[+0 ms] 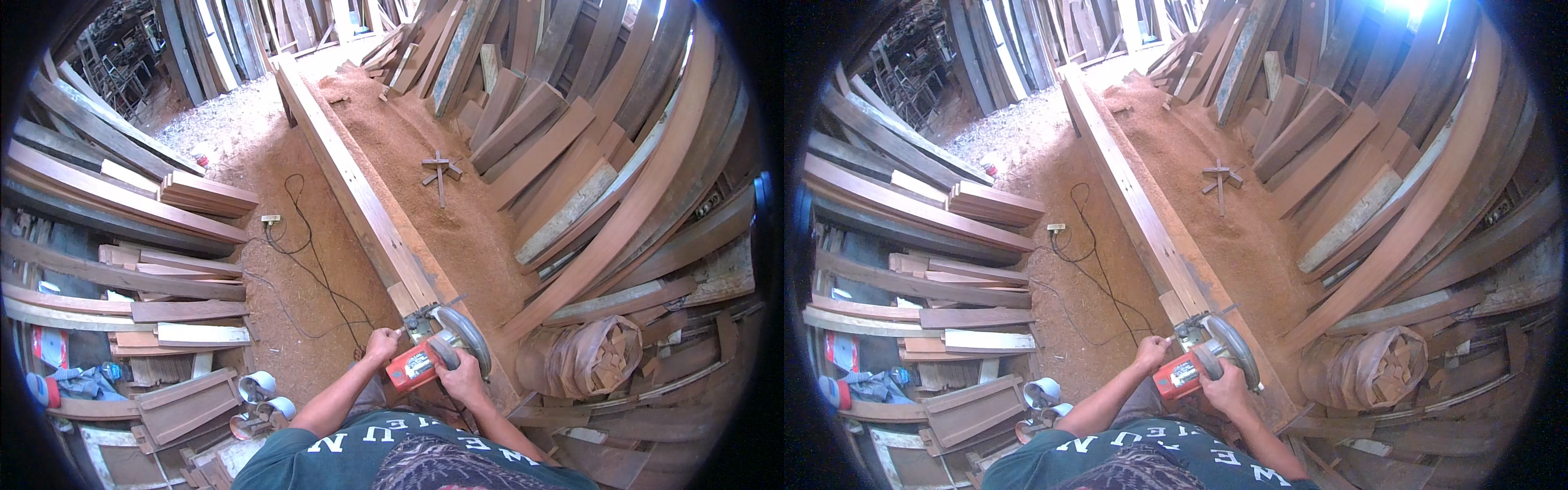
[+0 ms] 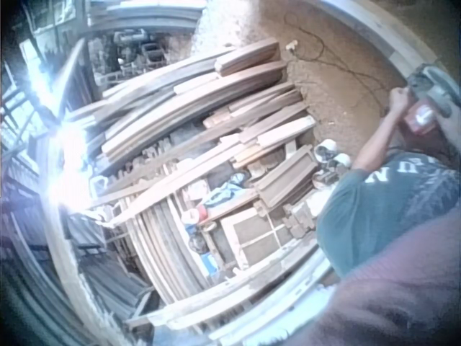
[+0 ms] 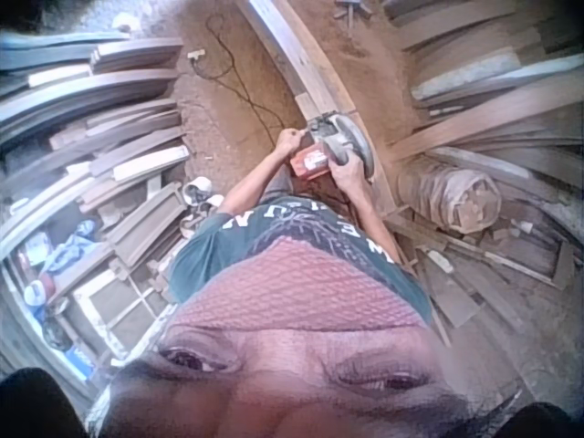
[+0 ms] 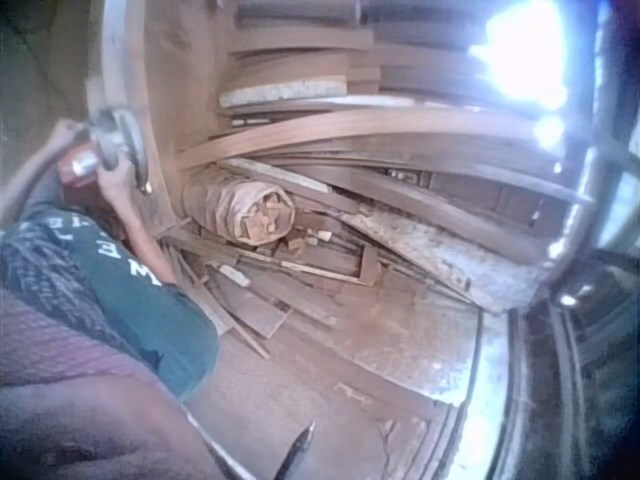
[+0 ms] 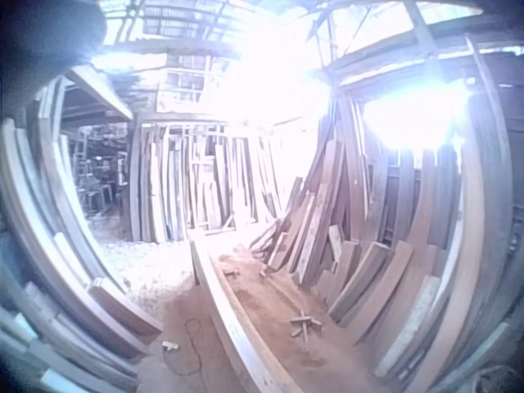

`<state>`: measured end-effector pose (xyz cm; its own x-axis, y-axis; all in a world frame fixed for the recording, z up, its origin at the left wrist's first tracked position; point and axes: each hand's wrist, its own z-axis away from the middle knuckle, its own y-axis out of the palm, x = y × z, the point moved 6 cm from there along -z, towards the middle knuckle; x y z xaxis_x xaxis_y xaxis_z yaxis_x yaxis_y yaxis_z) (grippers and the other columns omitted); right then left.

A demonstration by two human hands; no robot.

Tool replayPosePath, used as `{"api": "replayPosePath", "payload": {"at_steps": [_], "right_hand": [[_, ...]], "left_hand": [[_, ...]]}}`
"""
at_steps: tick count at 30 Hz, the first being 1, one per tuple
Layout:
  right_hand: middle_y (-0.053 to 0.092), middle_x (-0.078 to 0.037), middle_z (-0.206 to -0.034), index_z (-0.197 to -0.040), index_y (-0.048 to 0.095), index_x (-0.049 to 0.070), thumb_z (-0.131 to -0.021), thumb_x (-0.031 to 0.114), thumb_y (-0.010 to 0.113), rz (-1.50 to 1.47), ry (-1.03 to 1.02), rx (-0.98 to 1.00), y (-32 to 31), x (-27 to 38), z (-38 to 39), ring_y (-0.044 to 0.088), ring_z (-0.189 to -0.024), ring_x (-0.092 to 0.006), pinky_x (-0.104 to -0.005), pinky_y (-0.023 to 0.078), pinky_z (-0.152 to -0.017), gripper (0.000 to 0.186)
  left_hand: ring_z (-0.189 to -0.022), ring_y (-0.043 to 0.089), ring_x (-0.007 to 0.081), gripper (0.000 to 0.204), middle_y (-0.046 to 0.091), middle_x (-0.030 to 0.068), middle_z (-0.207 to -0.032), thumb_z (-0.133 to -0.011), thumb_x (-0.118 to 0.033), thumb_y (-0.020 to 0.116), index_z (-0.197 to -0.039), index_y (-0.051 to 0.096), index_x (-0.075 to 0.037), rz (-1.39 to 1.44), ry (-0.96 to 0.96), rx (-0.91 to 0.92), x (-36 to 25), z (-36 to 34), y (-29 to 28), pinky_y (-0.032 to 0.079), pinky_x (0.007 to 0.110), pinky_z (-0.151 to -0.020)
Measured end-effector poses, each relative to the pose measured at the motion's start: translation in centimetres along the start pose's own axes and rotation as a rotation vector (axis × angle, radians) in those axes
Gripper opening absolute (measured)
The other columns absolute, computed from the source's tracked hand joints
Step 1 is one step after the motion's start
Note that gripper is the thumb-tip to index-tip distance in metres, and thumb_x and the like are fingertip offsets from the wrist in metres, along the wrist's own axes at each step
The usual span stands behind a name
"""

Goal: The person measures and marks a long wooden plank using a small wooden guide and a pencil. They then plug in a circular saw and cut the plank along the marked line, creating sawdust.

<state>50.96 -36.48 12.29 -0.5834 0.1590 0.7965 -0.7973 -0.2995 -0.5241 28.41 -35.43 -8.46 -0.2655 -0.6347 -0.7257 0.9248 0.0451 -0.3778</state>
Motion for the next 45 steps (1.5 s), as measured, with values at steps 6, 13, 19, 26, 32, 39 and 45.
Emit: {"api": "replayPosePath", "payload": {"at_steps": [6,13,19,26,32,39,45], "right_hand": [[0.075,-0.023,-0.096,-0.110,0.069,-0.004,-0.084,0.015,0.076,0.009,-0.017,0.012,0.4,0.4,-0.9,0.074,-0.092,-0.0290,-0.0399,0.056,-0.084,0.034],[0.073,-0.029,-0.099,-0.109,0.070,-0.004,-0.081,0.023,0.077,-0.005,-0.007,-0.001,1.0,-0.2,-2.0,0.072,-0.098,-0.0430,-0.0462,0.057,-0.086,0.040],[0.072,-0.030,-0.099,-0.110,0.070,-0.004,-0.081,0.024,0.076,-0.018,0.007,0.004,1.3,0.2,-2.8,0.072,-0.099,-0.0435,-0.0465,0.057,-0.086,0.040],[0.073,-0.029,-0.098,-0.110,0.071,-0.001,-0.081,0.024,0.077,0.003,0.008,-0.005,1.4,0.9,-3.4,0.072,-0.098,-0.0435,-0.0470,0.057,-0.085,0.039],[0.072,-0.029,-0.097,-0.107,0.071,0.000,-0.081,0.025,0.077,0.006,0.021,-0.008,1.8,1.6,-4.1,0.072,-0.097,-0.0440,-0.0478,0.057,-0.083,0.037],[0.071,-0.030,-0.094,-0.105,0.070,-0.001,-0.081,0.026,0.078,0.008,0.000,0.000,2.1,2.7,-5.0,0.071,-0.096,-0.0460,-0.0495,0.057,-0.081,0.037],[0.074,-0.025,-0.091,-0.105,0.070,-0.002,-0.082,0.018,0.076,0.038,0.017,0.001,2.6,3.0,-5.8,0.075,-0.090,-0.0360,-0.0422,0.057,-0.080,0.032]], "left_hand": [[-0.074,0.068,0.0233,0.042,0.072,0.0156,-0.079,-0.097,-0.041,0.068,-0.089,0.075,-0.001,0.000,-0.003,-0.006,0.3,-1.0,-0.4,0.052,0.044,-0.072],[-0.071,0.067,0.0207,0.040,0.072,0.0119,-0.076,-0.098,-0.041,0.067,-0.092,0.075,-0.002,-0.016,-0.032,-0.003,-1.2,-0.7,-1.7,0.051,0.042,-0.068],[-0.066,0.063,0.0167,0.040,0.068,0.0079,-0.072,-0.099,-0.039,0.065,-0.089,0.074,-0.002,0.050,-0.054,0.006,-2.0,-0.8,-2.2,0.050,0.040,-0.064],[-0.069,0.064,0.0178,0.039,0.070,0.0087,-0.074,-0.099,-0.038,0.065,-0.088,0.074,-0.001,0.023,-0.064,0.015,-2.3,-1.6,-2.7,0.051,0.040,-0.068],[-0.072,0.066,0.0186,0.040,0.073,0.0114,-0.077,-0.098,-0.037,0.065,-0.086,0.075,-0.001,0.036,-0.035,-0.025,-2.1,-2.4,-3.4,0.052,0.040,-0.070],[-0.071,0.066,0.0181,0.040,0.073,0.0109,-0.076,-0.098,-0.038,0.065,-0.085,0.075,-0.002,0.048,-0.022,-0.041,-1.3,-4.1,-3.7,0.052,0.039,-0.069],[-0.071,0.067,0.0185,0.040,0.073,0.0113,-0.076,-0.097,-0.039,0.066,-0.086,0.076,-0.002,0.013,0.019,-0.045,-1.9,-4.8,-4.4,0.052,0.040,-0.069]]}}
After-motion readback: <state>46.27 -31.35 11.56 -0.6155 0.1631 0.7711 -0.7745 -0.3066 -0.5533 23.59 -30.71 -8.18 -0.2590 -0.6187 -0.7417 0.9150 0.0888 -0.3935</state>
